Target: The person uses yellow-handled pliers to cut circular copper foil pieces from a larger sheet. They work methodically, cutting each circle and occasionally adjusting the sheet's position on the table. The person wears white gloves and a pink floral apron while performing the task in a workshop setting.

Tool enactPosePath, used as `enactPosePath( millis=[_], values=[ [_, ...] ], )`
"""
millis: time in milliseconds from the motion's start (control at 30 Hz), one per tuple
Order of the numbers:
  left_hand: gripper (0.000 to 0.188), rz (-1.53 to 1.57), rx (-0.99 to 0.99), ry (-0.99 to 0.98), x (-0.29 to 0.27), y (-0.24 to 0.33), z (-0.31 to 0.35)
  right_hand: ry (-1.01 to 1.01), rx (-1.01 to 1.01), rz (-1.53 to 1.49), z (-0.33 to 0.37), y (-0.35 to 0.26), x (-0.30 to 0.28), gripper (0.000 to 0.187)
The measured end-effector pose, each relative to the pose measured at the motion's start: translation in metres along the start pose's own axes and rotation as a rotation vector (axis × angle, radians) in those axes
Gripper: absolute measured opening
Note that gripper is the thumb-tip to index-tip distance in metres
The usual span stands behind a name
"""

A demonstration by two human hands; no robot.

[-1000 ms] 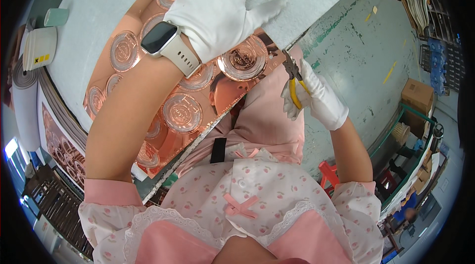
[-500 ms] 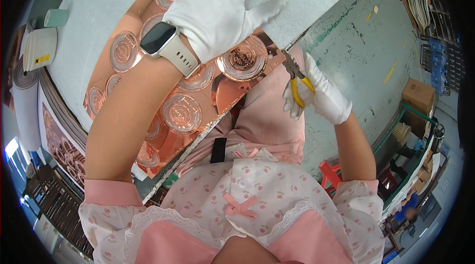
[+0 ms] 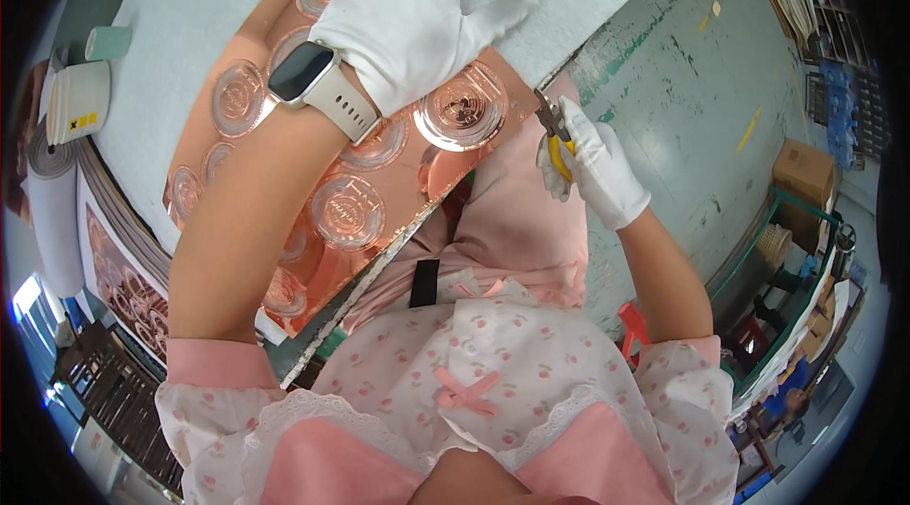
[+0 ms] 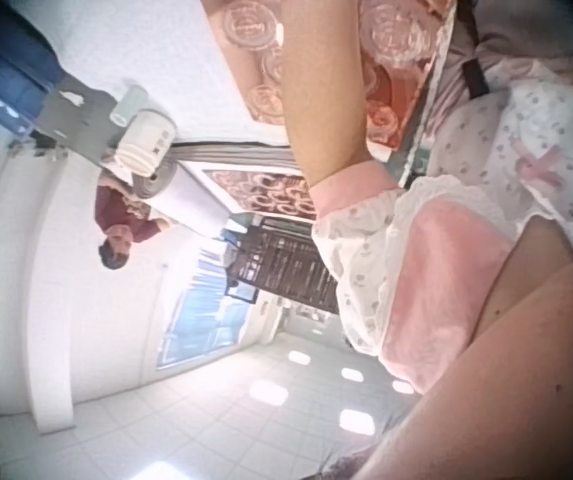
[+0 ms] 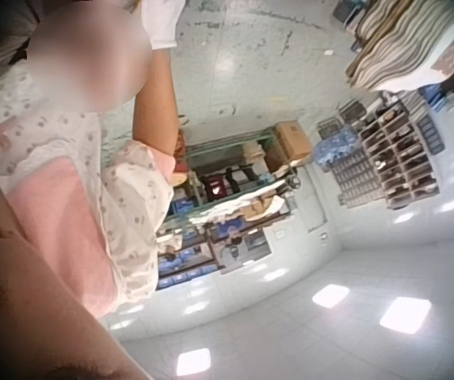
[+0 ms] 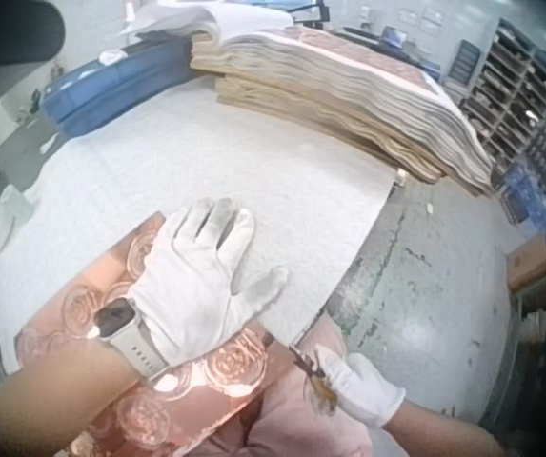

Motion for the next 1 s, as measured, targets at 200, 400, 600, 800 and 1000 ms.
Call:
enactPosePath(
  millis=[200, 400, 600, 800, 1000],
  values=[
    [0.067, 0.014, 0.023, 0.036, 0.004, 0.001, 0.0, 0.094, -0.058, -0.109, -0.008, 0.018, 0.008, 0.055],
    [0.058, 0.031, 0.033, 0.063, -0.002, -0.003, 0.002, 0.088, -0.107, -0.078, -0.004, 0.016, 0.008, 0.063],
    [0.035, 0.201, 0.114, 0.348, -0.006, -0.013, -0.003, 0.105, 0.072, 0.182, 0.02, -0.056, -0.001, 0.08],
    [0.058, 0.193, -0.028, 0.01, 0.023, 0.047, -0.043, 0.121, 0.154, 0.341, 0.004, -0.066, -0.005, 0.07],
    [0.059, 0.075, -0.096, 0.114, 0.057, 0.069, -0.035, 0.165, 0.061, 0.355, 0.008, -0.062, -0.001, 0.056]
  ],
)
Point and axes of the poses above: each hand's wrist, its own z-axis away from the middle knuckle, its own x-axis out of the palm, y = z × x, the point moved 2 cm from there along -z, towards the middle knuckle, and after that the axes turned 5 degrees about y, right-handed, at the moved point
